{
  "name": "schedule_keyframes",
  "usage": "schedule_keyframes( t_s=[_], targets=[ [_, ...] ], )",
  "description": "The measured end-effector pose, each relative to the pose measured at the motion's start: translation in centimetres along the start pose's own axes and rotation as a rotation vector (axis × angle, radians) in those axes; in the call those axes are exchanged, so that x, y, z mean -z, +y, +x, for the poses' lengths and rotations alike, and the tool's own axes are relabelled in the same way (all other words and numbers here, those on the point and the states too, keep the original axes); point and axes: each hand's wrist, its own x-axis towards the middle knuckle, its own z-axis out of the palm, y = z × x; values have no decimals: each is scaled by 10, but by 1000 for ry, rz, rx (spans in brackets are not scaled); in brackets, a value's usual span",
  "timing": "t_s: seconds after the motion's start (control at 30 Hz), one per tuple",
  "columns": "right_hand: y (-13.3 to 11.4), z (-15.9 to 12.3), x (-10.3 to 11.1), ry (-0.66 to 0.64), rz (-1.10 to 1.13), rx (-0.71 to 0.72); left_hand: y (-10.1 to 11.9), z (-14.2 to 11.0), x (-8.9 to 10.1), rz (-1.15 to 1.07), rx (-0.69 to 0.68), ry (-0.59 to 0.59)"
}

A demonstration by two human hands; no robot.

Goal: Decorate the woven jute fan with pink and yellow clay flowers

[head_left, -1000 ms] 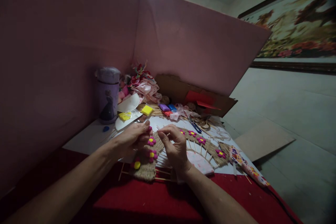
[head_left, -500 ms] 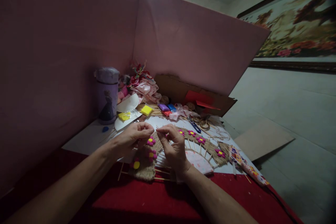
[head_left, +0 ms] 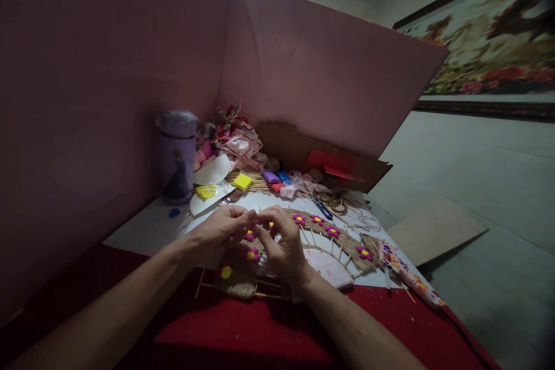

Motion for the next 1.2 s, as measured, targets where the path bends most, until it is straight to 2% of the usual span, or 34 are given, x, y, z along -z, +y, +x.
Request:
schedule_keyframes(
  t_s=[0.43,0.5,0.6,0.73,0.83,1.0,1.2],
  targets=[
    [0,0,2,18,12,-44,6,-1,1,62,-10,40],
    [1,1,2,30,22,-73,6,1,2,96,-1,122],
    [1,0,1,34,110,-176,4,4,6,168,4,312],
    [-7,-5,1,-150,175,-269,0,8,11,142,-3,491],
    [-17,-13,0,-280,15,-188,-2,9,13,165,-2,535],
    [-24,-22,-4,-275,-210,-16,-2,9,12,266,17,567],
    [-22,-21,-4,-295,-289,14,-7,12,14,330,-2,573]
  ],
)
